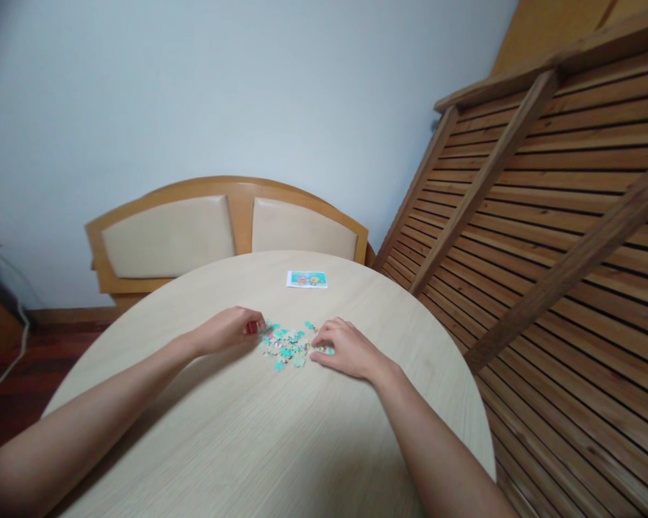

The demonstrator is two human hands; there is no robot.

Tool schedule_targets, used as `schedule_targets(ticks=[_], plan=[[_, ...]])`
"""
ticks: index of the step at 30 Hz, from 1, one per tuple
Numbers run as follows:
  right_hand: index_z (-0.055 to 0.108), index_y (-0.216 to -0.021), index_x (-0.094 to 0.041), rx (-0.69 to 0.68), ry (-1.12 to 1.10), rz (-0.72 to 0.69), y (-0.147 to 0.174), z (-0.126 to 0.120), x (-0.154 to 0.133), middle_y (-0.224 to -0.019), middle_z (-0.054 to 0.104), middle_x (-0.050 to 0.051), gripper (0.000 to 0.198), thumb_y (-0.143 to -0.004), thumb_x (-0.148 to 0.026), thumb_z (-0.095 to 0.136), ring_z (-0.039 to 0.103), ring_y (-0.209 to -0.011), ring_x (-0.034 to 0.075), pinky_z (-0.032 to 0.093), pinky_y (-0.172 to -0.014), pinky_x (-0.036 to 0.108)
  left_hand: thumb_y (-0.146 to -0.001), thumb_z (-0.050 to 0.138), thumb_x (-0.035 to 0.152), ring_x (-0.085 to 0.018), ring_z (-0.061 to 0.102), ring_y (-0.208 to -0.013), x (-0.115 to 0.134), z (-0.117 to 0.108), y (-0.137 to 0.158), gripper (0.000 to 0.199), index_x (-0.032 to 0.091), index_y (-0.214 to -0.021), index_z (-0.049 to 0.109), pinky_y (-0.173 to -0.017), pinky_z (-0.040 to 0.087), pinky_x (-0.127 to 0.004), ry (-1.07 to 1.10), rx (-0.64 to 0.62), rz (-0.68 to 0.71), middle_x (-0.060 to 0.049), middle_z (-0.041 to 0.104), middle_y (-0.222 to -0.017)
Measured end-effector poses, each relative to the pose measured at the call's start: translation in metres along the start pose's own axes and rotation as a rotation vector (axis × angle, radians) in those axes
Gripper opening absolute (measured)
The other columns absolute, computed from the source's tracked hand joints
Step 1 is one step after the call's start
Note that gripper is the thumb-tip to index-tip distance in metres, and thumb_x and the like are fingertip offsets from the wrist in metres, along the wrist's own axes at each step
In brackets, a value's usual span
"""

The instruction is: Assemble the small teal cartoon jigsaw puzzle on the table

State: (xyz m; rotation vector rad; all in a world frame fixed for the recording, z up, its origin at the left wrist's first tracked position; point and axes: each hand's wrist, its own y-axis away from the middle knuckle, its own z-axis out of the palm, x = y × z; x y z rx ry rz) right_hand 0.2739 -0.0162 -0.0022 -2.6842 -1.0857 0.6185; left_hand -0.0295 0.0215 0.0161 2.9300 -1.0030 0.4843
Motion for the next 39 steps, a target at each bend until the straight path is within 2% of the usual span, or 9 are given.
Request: schedule_targets(ticks=[3, 8, 11, 14, 16, 20, 25, 32, 39], plan=[[0.074, -0.098, -0.024, -0.034, 0.000, 0.003, 0.000, 0.003, 0.001, -0.097, 0.067, 0.005, 0.019, -0.084, -0.037, 0.071, 0.059, -0.099, 0.022, 0.044, -0.090, 0.035, -0.074, 0.056, 0.012, -0.015, 0.061, -0.067, -0.002, 0.003, 0.001, 0.028, 0.020, -0.096, 0.072, -0.058, 0.037, -0.023, -0.012, -0.045, 0.016, -0.004, 0.073, -0.084], [0.073, -0.095, -0.024, -0.038, 0.002, 0.003, 0.000, 0.004, 0.001, -0.096, 0.066, 0.004, 0.014, -0.084, -0.032, 0.071, 0.058, -0.099, 0.021, 0.043, -0.091, 0.034, -0.076, 0.059, 0.015, -0.015, 0.063, -0.072, -0.004, 0.004, 0.001, 0.022, 0.019, -0.094, 0.071, -0.063, 0.040, -0.023, 0.036, -0.089, 0.051, -0.003, 0.074, -0.086], [0.073, -0.092, -0.023, -0.040, 0.028, -0.015, -0.001, 0.002, -0.001, -0.095, 0.067, 0.004, 0.011, -0.084, -0.029, 0.069, 0.059, -0.098, 0.021, 0.043, -0.091, 0.034, -0.080, 0.063, 0.024, -0.016, 0.064, -0.074, -0.001, 0.003, 0.001, 0.019, 0.019, -0.097, 0.070, -0.064, 0.041, -0.023, 0.053, -0.114, 0.056, -0.004, 0.073, -0.089], [0.072, -0.088, -0.022, -0.040, 0.052, -0.038, -0.002, 0.001, -0.004, -0.092, 0.067, 0.004, 0.007, -0.085, -0.026, 0.067, 0.059, -0.096, 0.020, 0.043, -0.089, 0.034, -0.083, 0.066, 0.039, -0.017, 0.064, -0.078, 0.004, 0.003, 0.002, 0.027, 0.021, -0.103, 0.069, -0.065, 0.042, -0.024, 0.039, -0.110, 0.078, -0.004, 0.072, -0.094], [0.071, -0.087, -0.021, -0.036, 0.058, -0.047, -0.003, 0.000, -0.006, -0.091, 0.067, 0.003, 0.007, -0.084, -0.027, 0.068, 0.059, -0.095, 0.020, 0.043, -0.089, 0.034, -0.083, 0.066, 0.041, -0.018, 0.063, -0.080, 0.006, 0.004, 0.002, 0.030, 0.022, -0.106, 0.069, -0.067, 0.042, -0.025, 0.003, -0.096, 0.102, -0.004, 0.071, -0.097], [0.069, -0.086, -0.021, -0.037, 0.063, -0.060, -0.005, -0.001, -0.011, -0.089, 0.068, 0.002, 0.009, -0.081, -0.027, 0.071, 0.060, -0.092, 0.020, 0.043, -0.087, 0.034, -0.083, 0.065, 0.035, -0.018, 0.062, -0.082, 0.008, 0.006, 0.002, 0.025, 0.022, -0.104, 0.068, -0.070, 0.042, -0.025, -0.019, -0.092, 0.131, -0.005, 0.069, -0.101], [0.068, -0.080, -0.021, -0.031, 0.113, -0.101, -0.006, -0.002, -0.015, -0.083, 0.068, 0.003, 0.001, -0.080, -0.021, 0.068, 0.061, -0.087, 0.020, 0.043, -0.084, 0.034, -0.080, 0.066, 0.031, -0.018, 0.061, -0.078, 0.011, 0.005, 0.002, 0.021, 0.021, -0.098, 0.067, -0.066, 0.040, -0.025, 0.020, -0.096, 0.101, -0.004, 0.069, -0.095], [0.064, -0.076, -0.019, -0.014, 0.244, -0.092, -0.007, -0.003, -0.015, -0.076, 0.064, 0.005, 0.016, -0.087, -0.016, 0.053, 0.058, -0.080, 0.020, 0.041, -0.080, 0.034, -0.082, 0.058, 0.024, -0.015, 0.060, -0.069, 0.016, -0.003, 0.003, 0.013, 0.019, -0.088, 0.069, -0.060, 0.037, -0.023, 0.093, -0.122, 0.075, -0.003, 0.071, -0.083], [0.063, -0.078, -0.019, -0.002, 0.165, -0.099, -0.004, -0.007, -0.013, -0.099, 0.066, 0.007, 0.014, -0.086, -0.013, 0.053, 0.056, -0.100, 0.022, 0.044, -0.090, 0.037, -0.076, 0.058, 0.011, -0.013, 0.060, -0.072, 0.015, -0.006, 0.005, 0.014, 0.018, -0.077, 0.069, -0.064, 0.038, -0.022, 0.089, -0.152, 0.164, -0.001, 0.072, -0.083]])
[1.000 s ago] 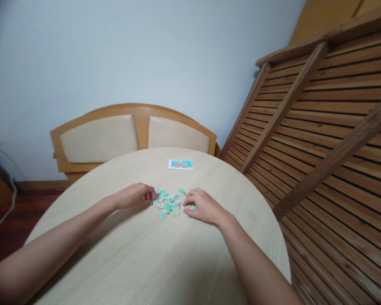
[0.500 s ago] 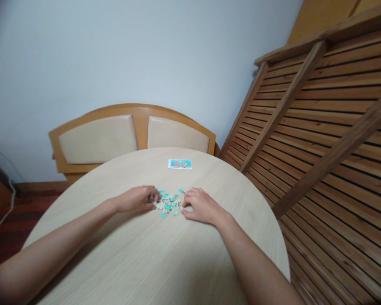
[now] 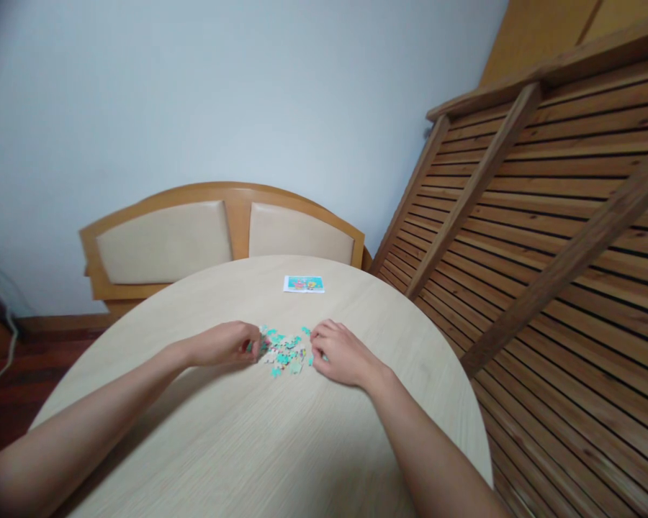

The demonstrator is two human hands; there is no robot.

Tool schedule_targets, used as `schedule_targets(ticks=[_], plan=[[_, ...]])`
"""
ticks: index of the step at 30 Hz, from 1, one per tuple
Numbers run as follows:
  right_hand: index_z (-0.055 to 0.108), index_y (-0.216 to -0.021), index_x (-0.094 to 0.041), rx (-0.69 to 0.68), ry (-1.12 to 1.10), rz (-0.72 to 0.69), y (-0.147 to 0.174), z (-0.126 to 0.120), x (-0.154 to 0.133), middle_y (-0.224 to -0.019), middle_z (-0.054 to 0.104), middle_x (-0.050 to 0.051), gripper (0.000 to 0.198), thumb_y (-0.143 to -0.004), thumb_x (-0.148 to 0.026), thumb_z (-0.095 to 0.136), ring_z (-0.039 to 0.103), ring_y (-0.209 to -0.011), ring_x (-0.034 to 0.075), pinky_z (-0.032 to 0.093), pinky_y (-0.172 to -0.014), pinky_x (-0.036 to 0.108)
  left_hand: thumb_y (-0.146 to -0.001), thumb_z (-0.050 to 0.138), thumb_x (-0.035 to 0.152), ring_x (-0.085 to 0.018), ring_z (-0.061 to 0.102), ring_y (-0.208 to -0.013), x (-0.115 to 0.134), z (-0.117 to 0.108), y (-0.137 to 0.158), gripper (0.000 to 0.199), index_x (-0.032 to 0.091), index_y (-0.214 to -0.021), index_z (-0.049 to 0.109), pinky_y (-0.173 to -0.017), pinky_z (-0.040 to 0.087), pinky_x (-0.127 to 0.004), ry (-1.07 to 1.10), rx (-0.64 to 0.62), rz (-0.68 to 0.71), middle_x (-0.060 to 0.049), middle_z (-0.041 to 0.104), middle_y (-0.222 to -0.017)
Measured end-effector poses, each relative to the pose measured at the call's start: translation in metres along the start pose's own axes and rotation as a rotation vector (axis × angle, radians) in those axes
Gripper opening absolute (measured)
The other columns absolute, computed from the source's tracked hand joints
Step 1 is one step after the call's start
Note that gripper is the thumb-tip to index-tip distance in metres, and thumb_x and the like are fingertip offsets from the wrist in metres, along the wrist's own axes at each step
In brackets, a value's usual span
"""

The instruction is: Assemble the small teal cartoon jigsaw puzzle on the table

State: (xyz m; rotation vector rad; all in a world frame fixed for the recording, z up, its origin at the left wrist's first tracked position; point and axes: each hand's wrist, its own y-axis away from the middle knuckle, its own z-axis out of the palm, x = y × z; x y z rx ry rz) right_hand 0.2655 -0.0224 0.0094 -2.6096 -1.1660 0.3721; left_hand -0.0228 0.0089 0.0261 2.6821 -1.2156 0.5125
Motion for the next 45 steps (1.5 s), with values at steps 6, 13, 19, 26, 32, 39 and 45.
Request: schedule_targets(ticks=[6, 13, 19, 26, 32, 39, 45], plan=[[0.059, -0.067, -0.020, -0.013, -0.047, -0.007, 0.002, 0.001, -0.002, -0.099, 0.064, 0.005, 0.014, -0.075, -0.008, 0.059, 0.054, -0.102, 0.023, 0.045, -0.091, 0.037, -0.078, 0.068, 0.023, -0.012, 0.056, -0.065, -0.002, 0.004, -0.002, 0.006, 0.019, -0.073, 0.068, -0.060, 0.035, -0.022, 0.046, -0.073, -0.011, 0.001, 0.069, -0.073], [0.064, -0.084, -0.021, 0.047, -0.102, 0.027, -0.003, 0.006, -0.008, -0.098, 0.064, 0.006, 0.006, -0.089, -0.021, 0.060, 0.055, -0.103, 0.022, 0.045, -0.091, 0.037, -0.076, 0.073, 0.046, -0.011, 0.048, -0.058, -0.001, 0.004, 0.001, 0.028, 0.019, -0.077, 0.066, -0.053, 0.031, -0.022, 0.138, -0.146, -0.052, 0.004, 0.062, -0.065], [0.067, -0.105, -0.024, 0.015, -0.163, -0.009, -0.004, 0.012, -0.012, -0.110, 0.064, 0.006, 0.016, -0.090, -0.026, 0.064, 0.054, -0.110, 0.023, 0.044, -0.097, 0.038, -0.085, 0.063, 0.044, -0.014, 0.055, -0.066, 0.008, 0.006, -0.002, 0.024, 0.020, -0.087, 0.066, -0.059, 0.033, -0.023, 0.019, 0.030, -0.073, 0.000, 0.067, -0.078], [0.066, -0.111, -0.025, -0.006, -0.188, -0.005, -0.003, 0.015, -0.012, -0.113, 0.064, 0.007, 0.028, -0.085, -0.033, 0.070, 0.054, -0.111, 0.024, 0.044, -0.099, 0.040, -0.085, 0.063, 0.040, -0.017, 0.061, -0.074, 0.011, 0.016, -0.005, 0.020, 0.022, -0.093, 0.069, -0.064, 0.038, -0.025, -0.064, 0.048, -0.112, -0.003, 0.070, -0.087], [0.069, -0.100, -0.024, -0.010, -0.194, -0.018, -0.004, 0.013, -0.012, -0.110, 0.065, 0.006, 0.017, -0.085, -0.032, 0.070, 0.056, -0.108, 0.023, 0.045, -0.096, 0.039, -0.084, 0.064, 0.037, -0.017, 0.062, -0.072, 0.008, 0.014, -0.005, 0.017, 0.024, -0.092, 0.070, -0.062, 0.036, -0.024, -0.064, 0.035, -0.136, -0.002, 0.072, -0.085], [0.070, -0.091, -0.022, 0.007, -0.226, -0.048, -0.004, 0.012, -0.011, -0.104, 0.067, 0.005, 0.012, -0.081, -0.027, 0.074, 0.057, -0.103, 0.022, 0.046, -0.094, 0.038, -0.085, 0.060, 0.036, -0.016, 0.063, -0.072, 0.004, 0.013, -0.005, 0.019, 0.024, -0.094, 0.071, -0.062, 0.036, -0.024, -0.054, 0.044, -0.115, -0.002, 0.073, -0.087], [0.070, -0.079, -0.023, -0.008, -0.259, -0.098, -0.005, 0.011, -0.017, -0.099, 0.067, 0.003, 0.008, -0.075, -0.023, 0.077, 0.060, -0.097, 0.020, 0.045, -0.095, 0.036, -0.083, 0.061, 0.033, -0.016, 0.062, -0.073, 0.001, 0.014, -0.006, 0.016, 0.024, -0.093, 0.070, -0.064, 0.037, -0.024, -0.058, 0.056, -0.101, -0.002, 0.072, -0.086]])
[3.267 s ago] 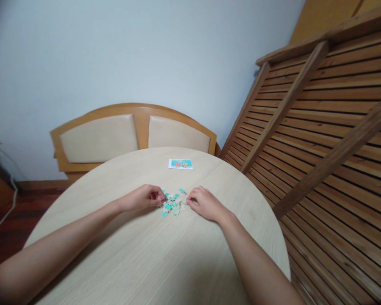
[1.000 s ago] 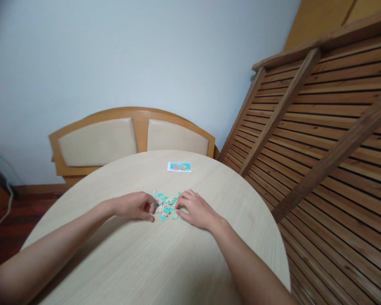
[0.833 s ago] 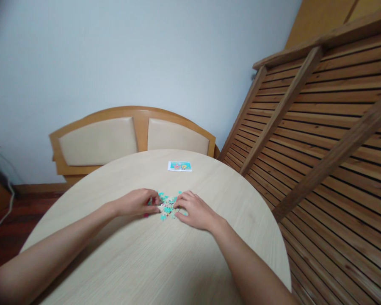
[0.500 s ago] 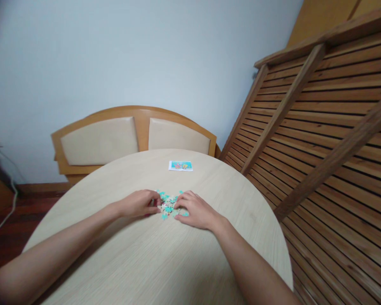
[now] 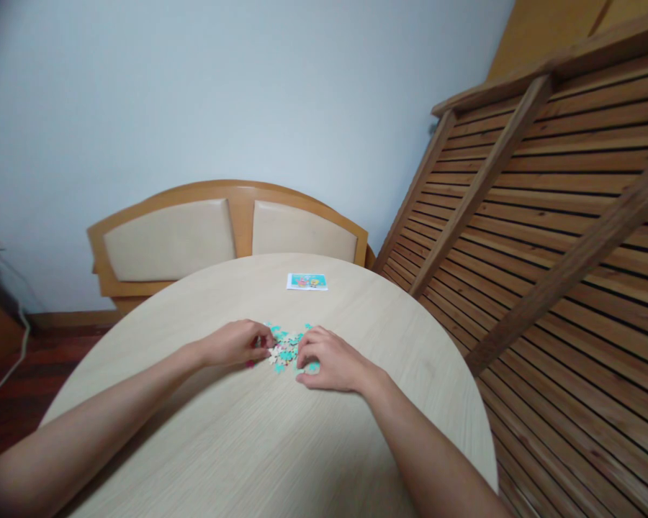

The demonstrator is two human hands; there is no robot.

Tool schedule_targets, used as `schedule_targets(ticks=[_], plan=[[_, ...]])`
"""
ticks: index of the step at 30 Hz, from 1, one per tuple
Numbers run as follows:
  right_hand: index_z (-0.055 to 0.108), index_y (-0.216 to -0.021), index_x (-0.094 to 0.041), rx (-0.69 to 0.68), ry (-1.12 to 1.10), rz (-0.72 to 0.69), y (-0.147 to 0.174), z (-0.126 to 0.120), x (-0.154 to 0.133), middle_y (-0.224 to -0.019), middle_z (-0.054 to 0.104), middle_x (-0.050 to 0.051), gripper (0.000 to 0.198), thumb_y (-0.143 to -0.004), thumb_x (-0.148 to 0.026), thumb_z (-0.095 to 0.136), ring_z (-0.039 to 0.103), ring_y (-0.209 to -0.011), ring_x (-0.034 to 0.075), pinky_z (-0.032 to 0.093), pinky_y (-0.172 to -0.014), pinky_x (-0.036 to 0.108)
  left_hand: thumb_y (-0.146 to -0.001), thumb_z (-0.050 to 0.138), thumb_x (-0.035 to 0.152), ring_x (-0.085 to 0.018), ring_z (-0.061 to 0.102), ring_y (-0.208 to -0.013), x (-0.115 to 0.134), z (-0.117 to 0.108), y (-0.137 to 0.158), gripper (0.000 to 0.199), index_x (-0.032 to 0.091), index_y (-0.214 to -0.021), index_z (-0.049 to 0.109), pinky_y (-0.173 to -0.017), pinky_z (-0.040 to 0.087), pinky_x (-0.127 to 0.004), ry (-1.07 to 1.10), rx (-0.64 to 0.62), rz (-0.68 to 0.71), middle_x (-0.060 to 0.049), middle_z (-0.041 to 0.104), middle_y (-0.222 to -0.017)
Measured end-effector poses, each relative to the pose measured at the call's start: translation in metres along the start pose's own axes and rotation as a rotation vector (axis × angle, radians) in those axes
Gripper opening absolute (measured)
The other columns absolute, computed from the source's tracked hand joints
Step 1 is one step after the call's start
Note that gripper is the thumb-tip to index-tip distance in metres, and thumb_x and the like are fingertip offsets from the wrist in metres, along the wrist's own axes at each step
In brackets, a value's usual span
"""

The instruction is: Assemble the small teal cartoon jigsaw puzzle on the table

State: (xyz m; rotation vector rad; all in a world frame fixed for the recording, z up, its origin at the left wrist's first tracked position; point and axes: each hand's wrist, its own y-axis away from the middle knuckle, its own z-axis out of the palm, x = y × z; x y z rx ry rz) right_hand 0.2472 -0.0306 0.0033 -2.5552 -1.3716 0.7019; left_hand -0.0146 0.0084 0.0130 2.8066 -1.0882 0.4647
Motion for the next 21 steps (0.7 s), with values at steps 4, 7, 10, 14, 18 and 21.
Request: schedule_targets(ticks=[4, 7, 10, 14, 18, 21], plan=[[0.069, -0.078, -0.022, 0.011, -0.005, 0.010, -0.002, -0.001, -0.001, -0.096, 0.068, 0.003, 0.005, -0.083, -0.021, 0.069, 0.060, -0.094, 0.019, 0.045, -0.093, 0.035, -0.082, 0.062, 0.032, -0.016, 0.061, -0.073, -0.001, 0.000, 0.000, 0.016, 0.023, -0.093, 0.070, -0.064, 0.037, -0.024, 0.015, 0.001, -0.005, -0.001, 0.071, -0.085], [0.070, -0.094, -0.022, 0.046, 0.034, 0.060, -0.002, -0.001, 0.002, -0.096, 0.068, 0.005, 0.008, -0.087, -0.022, 0.066, 0.059, -0.098, 0.021, 0.046, -0.091, 0.036, -0.082, 0.061, 0.032, -0.015, 0.060, -0.072, 0.000, 0.000, 0.001, 0.015, 0.022, -0.091, 0.069, -0.063, 0.036, -0.024, 0.038, 0.000, -0.016, -0.001, 0.070, -0.084], [0.069, -0.102, -0.022, 0.044, 0.071, 0.072, -0.001, 0.000, 0.007, -0.100, 0.068, 0.005, 0.015, -0.087, -0.025, 0.067, 0.058, -0.101, 0.022, 0.045, -0.092, 0.037, -0.083, 0.060, 0.033, -0.015, 0.059, -0.070, 0.001, 0.000, 0.001, 0.015, 0.022, -0.089, 0.068, -0.061, 0.036, -0.023, 0.050, 0.006, -0.019, 0.000, 0.070, -0.081], [0.071, -0.091, -0.023, 0.035, 0.088, 0.062, 0.001, 0.003, 0.013, -0.099, 0.068, 0.004, 0.006, -0.086, -0.025, 0.068, 0.058, -0.100, 0.022, 0.045, -0.091, 0.036, -0.083, 0.057, 0.031, -0.014, 0.058, -0.066, 0.003, 0.002, 0.001, 0.014, 0.022, -0.087, 0.068, -0.060, 0.035, -0.023, 0.066, 0.017, -0.034, 0.001, 0.069, -0.077], [0.070, -0.085, -0.022, 0.035, 0.103, 0.046, 0.000, 0.005, 0.014, -0.096, 0.069, 0.004, 0.003, -0.085, -0.021, 0.067, 0.058, -0.098, 0.021, 0.046, -0.088, 0.035, -0.084, 0.054, 0.029, -0.013, 0.058, -0.064, 0.004, 0.002, 0.001, 0.015, 0.021, -0.085, 0.067, -0.059, 0.035, -0.023, 0.066, 0.040, -0.015, 0.001, 0.069, -0.077], [0.069, -0.084, -0.022, 0.033, 0.126, 0.035, 0.000, 0.004, 0.013, -0.094, 0.069, 0.004, 0.006, -0.086, -0.019, 0.065, 0.059, -0.097, 0.021, 0.045, -0.088, 0.035, -0.083, 0.054, 0.028, -0.014, 0.059, -0.067, 0.004, -0.001, 0.001, 0.015, 0.021, -0.087, 0.067, -0.060, 0.036, -0.022, 0.036, 0.082, 0.006, 0.000, 0.070, -0.080]])
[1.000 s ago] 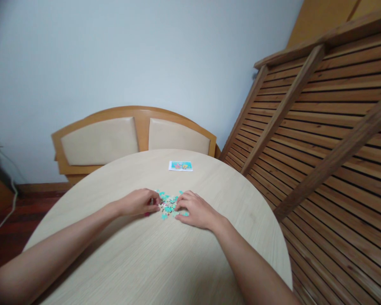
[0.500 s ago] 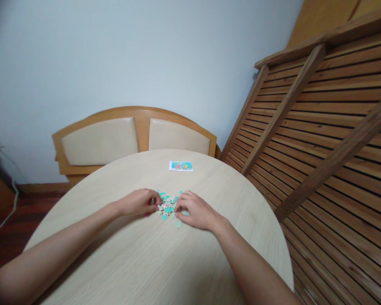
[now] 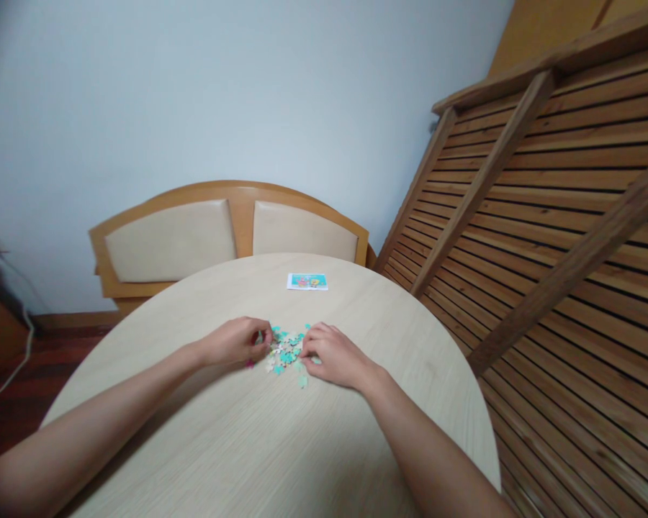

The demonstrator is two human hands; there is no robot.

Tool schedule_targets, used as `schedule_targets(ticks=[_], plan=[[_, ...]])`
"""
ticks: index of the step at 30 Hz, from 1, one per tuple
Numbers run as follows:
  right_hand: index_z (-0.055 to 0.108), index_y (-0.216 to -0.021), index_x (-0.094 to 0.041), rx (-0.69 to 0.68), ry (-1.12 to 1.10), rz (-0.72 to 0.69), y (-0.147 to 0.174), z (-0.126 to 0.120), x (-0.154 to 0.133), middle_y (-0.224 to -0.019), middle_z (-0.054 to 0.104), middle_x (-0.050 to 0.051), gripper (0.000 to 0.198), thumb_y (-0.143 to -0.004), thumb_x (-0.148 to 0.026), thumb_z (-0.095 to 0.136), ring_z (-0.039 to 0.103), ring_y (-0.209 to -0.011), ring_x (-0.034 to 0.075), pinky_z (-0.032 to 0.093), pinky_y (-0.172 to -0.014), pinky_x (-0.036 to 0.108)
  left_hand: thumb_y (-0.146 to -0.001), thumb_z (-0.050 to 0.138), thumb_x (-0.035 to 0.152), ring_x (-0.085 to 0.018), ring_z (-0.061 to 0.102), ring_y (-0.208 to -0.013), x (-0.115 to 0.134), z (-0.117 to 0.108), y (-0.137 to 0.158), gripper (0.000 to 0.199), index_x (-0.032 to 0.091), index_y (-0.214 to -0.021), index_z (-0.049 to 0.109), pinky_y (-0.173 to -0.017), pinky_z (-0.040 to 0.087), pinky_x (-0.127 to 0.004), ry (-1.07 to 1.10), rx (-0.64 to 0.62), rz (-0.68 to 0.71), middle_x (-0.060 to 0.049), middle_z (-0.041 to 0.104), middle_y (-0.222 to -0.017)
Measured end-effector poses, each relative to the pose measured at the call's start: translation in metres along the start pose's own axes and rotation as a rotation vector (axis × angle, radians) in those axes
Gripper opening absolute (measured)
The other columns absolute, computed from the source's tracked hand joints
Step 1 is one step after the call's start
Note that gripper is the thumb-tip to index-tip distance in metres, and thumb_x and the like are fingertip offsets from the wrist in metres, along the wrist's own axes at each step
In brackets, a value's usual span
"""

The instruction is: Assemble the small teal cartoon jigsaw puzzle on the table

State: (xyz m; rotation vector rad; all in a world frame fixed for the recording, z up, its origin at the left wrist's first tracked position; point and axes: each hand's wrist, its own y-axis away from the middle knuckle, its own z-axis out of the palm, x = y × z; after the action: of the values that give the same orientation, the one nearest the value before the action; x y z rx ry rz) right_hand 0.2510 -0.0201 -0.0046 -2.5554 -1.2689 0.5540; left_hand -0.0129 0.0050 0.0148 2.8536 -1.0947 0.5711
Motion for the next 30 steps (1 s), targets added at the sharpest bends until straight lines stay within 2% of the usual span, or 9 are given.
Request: schedule_targets(ticks=[7, 15, 19, 22, 26, 30], plan=[[0.066, -0.085, -0.020, 0.024, -0.013, 0.023, -0.001, -0.004, -0.006, -0.093, 0.068, 0.004, 0.009, -0.088, -0.015, 0.059, 0.058, -0.096, 0.020, 0.045, -0.088, 0.035, -0.080, 0.054, 0.022, -0.015, 0.061, -0.073, -0.002, -0.009, 0.003, 0.016, 0.021, -0.087, 0.068, -0.064, 0.038, -0.023, -0.100, 0.013, 0.095, -0.001, 0.071, -0.087], [0.062, -0.075, -0.021, -0.001, -0.078, -0.003, 0.003, -0.004, -0.003, -0.096, 0.067, 0.003, 0.010, -0.081, -0.012, 0.063, 0.058, -0.096, 0.019, 0.045, -0.089, 0.033, -0.071, 0.055, 0.011, -0.013, 0.059, -0.066, -0.007, -0.013, 0.006, 0.016, 0.020, -0.076, 0.068, -0.060, 0.037, -0.021, -0.063, -0.161, 0.150, 0.001, 0.070, -0.075], [0.064, -0.085, -0.021, 0.016, -0.071, 0.047, 0.002, -0.003, 0.000, -0.093, 0.068, 0.003, 0.003, -0.084, -0.018, 0.064, 0.058, -0.096, 0.020, 0.046, -0.090, 0.035, -0.072, 0.055, 0.012, -0.012, 0.059, -0.063, -0.008, -0.012, 0.005, 0.015, 0.019, -0.073, 0.068, -0.058, 0.037, -0.021, -0.035, -0.180, 0.144, 0.001, 0.070, -0.073], [0.065, -0.100, -0.021, 0.037, -0.052, 0.100, 0.002, 0.000, 0.002, -0.101, 0.068, 0.005, 0.012, -0.090, -0.023, 0.061, 0.058, -0.102, 0.021, 0.046, -0.091, 0.036, -0.078, 0.054, 0.015, -0.011, 0.058, -0.062, -0.007, -0.009, 0.005, 0.015, 0.020, -0.074, 0.068, -0.058, 0.037, -0.021, -0.017, -0.181, 0.156, 0.002, 0.069, -0.071], [0.065, -0.112, -0.023, 0.037, -0.031, 0.132, 0.002, 0.006, 0.004, -0.110, 0.069, 0.006, 0.021, -0.093, -0.027, 0.059, 0.058, -0.107, 0.022, 0.045, -0.094, 0.037, -0.085, 0.056, 0.025, -0.014, 0.061, -0.071, -0.001, -0.003, 0.003, 0.013, 0.021, -0.086, 0.069, -0.064, 0.040, -0.022, -0.061, -0.074, 0.140, 0.000, 0.070, -0.082], [0.069, -0.106, -0.024, 0.026, -0.014, 0.137, 0.001, 0.008, 0.003, -0.105, 0.072, 0.005, 0.017, -0.093, -0.029, 0.060, 0.060, -0.105, 0.021, 0.044, -0.093, 0.036, -0.091, 0.057, 0.034, -0.017, 0.064, -0.086, 0.003, 0.006, 0.002, 0.019, 0.024, -0.102, 0.069, -0.074, 0.044, -0.025, -0.128, 0.019, 0.153, -0.003, 0.068, -0.100]])
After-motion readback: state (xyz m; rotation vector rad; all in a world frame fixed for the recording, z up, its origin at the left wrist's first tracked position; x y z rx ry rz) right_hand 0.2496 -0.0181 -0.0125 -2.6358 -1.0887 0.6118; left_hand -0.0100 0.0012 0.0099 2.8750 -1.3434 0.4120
